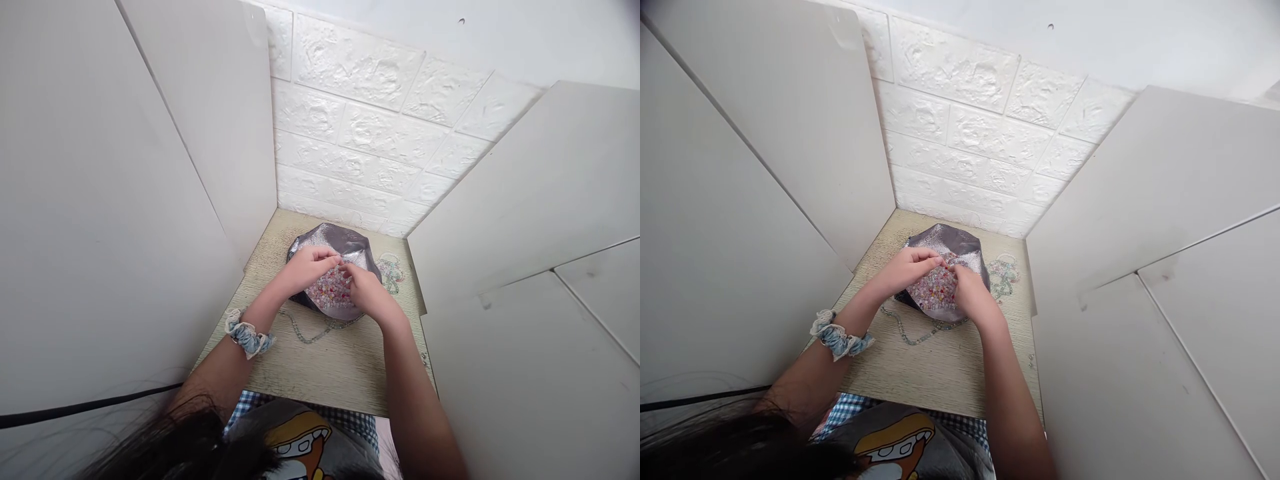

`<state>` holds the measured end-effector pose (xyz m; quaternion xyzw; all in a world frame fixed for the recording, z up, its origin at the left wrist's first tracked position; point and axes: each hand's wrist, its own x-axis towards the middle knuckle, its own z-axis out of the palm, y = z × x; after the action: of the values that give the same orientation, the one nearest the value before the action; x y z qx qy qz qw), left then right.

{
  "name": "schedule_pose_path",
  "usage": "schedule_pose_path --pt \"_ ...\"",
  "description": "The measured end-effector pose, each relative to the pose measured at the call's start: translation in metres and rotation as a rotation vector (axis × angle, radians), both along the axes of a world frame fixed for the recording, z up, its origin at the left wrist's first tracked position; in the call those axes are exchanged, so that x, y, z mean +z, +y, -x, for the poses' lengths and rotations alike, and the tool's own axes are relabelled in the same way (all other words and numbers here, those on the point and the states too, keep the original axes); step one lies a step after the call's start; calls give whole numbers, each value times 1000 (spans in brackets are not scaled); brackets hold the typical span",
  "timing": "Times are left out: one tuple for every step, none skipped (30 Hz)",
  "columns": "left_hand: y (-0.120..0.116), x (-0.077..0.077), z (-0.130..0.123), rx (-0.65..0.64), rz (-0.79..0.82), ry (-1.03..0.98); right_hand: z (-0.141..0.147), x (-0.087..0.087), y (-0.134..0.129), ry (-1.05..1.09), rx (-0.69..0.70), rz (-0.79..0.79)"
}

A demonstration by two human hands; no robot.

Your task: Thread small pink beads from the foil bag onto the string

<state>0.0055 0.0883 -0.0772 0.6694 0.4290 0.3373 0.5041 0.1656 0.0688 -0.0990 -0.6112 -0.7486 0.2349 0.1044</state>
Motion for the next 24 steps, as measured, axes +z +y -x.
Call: schedule_pose_path --pt "-1 1 0 -1 32 -2 -2 -2 2 -17 -17 -33" --pt "-2 1 0 -2 67 -2 -4 -3 4 -44 -34 -57" --pt "-2 2 1 -2 98 -2 -6 -5 6 -75 -47 -69" --pt "-3 4 1 -1 117 -4 -8 -7 7 -103 -55 -69" --pt "-3 5 1 1 123 -9 -9 -9 8 -125 -57 -62" --pt "-4 6 1 5 122 -16 -10 -10 8 -139 -52 -52" --pt "-4 6 1 7 121 -23 -10 -12 8 -145 -41 -40" --pt "-4 7 1 8 122 -28 -10 -13 7 -147 -27 -28" --pt "-4 7 1 8 123 -31 -10 -14 7 -149 -15 -15" --pt "-4 7 0 8 124 -34 -9 -14 6 -156 -8 0" --pt "-4 7 0 6 126 -36 -8 -15 5 -165 -4 15" --pt "-4 7 0 2 128 -39 -7 -15 5 -175 -3 28" --pt "-4 7 0 -4 133 -45 -6 -14 5 -184 -2 37" --pt "-3 7 0 -11 141 -56 -5 -14 5 -190 -1 44" --pt "-3 7 0 -15 154 -68 -4 -13 4 -196 0 49" --pt "-3 8 0 -18 172 -82 -4 -12 4 -201 3 53" --pt "-3 8 0 -19 195 -100 -3 -11 4 -203 6 55" --pt "-3 8 1 -19 224 -122 -3 -10 3 -205 8 54" --pt "-3 8 1 -16 257 -149 -2 -9 3 -207 9 50" --pt "-3 7 2 -11 293 -180 -2 -8 3 -208 9 41" --pt "-2 7 2 -7 333 -217 -1 -7 3 -209 11 30" --pt "-2 6 3 -2 372 -257 -1 -7 2 -213 13 22" --pt "-2 5 4 0 407 -297 -1 -7 2 -221 16 18" --pt "-2 4 5 0 437 -334 0 -7 2 -232 19 21"
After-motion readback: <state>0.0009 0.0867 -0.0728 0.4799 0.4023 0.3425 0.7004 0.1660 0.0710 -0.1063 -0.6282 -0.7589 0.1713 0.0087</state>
